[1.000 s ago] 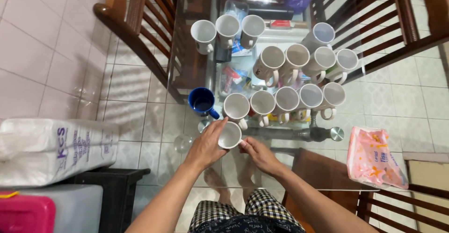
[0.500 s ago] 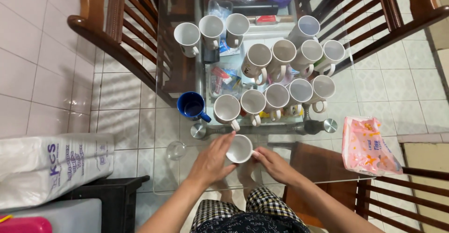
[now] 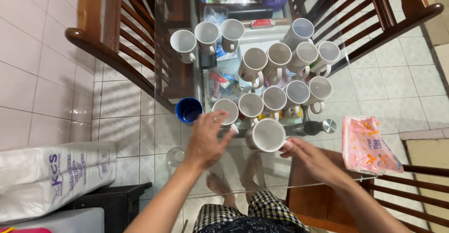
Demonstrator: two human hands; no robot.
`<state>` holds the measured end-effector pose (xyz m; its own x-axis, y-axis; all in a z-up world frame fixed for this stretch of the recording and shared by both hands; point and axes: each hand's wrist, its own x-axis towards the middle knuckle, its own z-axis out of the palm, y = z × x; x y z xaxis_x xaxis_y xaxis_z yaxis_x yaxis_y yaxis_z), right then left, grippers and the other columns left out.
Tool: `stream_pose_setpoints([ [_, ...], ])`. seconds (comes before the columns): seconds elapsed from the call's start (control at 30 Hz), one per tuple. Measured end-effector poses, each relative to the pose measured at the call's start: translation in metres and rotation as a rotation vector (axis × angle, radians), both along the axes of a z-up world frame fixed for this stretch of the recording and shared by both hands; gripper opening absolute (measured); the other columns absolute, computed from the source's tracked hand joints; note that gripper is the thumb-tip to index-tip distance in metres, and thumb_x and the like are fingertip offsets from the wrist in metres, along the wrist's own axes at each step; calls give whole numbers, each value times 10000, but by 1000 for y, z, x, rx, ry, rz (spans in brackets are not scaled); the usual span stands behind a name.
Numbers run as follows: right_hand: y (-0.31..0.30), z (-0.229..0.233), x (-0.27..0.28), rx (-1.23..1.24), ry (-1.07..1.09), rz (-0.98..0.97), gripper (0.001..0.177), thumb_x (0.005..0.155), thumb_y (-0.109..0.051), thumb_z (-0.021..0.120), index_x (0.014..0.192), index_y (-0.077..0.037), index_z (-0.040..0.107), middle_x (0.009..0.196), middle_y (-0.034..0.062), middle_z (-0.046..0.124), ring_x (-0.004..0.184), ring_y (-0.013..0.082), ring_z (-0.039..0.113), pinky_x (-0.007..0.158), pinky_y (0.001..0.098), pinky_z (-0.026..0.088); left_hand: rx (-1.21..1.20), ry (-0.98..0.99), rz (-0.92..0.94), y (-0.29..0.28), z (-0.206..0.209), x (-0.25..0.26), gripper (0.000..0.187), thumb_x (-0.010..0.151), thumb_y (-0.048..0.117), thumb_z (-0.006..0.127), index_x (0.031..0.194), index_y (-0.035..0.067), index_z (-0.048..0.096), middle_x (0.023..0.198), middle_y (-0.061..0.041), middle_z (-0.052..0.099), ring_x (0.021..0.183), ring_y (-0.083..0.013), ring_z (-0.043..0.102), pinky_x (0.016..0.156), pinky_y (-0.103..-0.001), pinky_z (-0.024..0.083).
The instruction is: The person repeatedly takes mugs and cups from a glass-front cabinet and places them on a glass dining table. They handle the items one by one, arranging them in rows on the table surface.
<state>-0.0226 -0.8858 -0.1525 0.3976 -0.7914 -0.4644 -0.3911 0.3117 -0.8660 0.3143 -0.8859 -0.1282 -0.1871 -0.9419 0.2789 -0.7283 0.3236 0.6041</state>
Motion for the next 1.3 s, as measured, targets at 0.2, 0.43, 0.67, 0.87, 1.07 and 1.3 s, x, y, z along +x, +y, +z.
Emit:
stream_pose_setpoints([
  [0.2,-63,47,42,-202,-88,-41,410,1079,-326,442,1172,6,664,1061,88,717,1026,182,678,952,328,525,-58,52,258,-33,8,54,440,968,290,666,1330,44,632,1344,-127,606,1252,-332,537,1091,-438,430],
  [0.43,-177,2,146,-153,-297,-18,344,1088,-339,458,1055,-31,607,990,39,621,931,139,642,911,347,580,79,-35,302,-119,-10,83,534,914,237,688,1394,32,580,1397,-160,547,1279,-363,530,1056,-457,450],
  [0.67,-228,-81,188,-46,-242,-39,336,1088,-344,436,1013,-52,586,950,17,587,895,131,600,907,331,566,261,-348,300,-180,-27,84,682,845,197,700,1476,92,465,1571,-105,384,1405,-319,393,1108,-499,381],
  [0.87,-247,-111,201,-12,-235,-30,339,1087,-351,448,1015,-50,588,939,19,576,881,129,577,895,320,546,223,-427,292,-202,-50,84,640,856,122,631,1481,120,494,1573,-96,402,1404,-303,400,1104,-527,374],
  [1.07,-256,-122,202,16,-282,-22,333,1094,-352,461,1014,-51,580,930,23,559,865,133,565,884,320,535,103,-452,250,-201,-51,84,579,844,130,646,1418,107,583,1512,-129,458,1325,-328,458,1048,-489,421],
  [1.3,-231,-111,180,-27,-298,-88,349,1113,-356,450,1035,-45,587,934,35,569,862,136,549,837,319,490,-18,-394,158,-192,-33,67,559,823,108,674,1378,105,608,1403,-113,548,1314,-316,499,1002,-475,451],
])
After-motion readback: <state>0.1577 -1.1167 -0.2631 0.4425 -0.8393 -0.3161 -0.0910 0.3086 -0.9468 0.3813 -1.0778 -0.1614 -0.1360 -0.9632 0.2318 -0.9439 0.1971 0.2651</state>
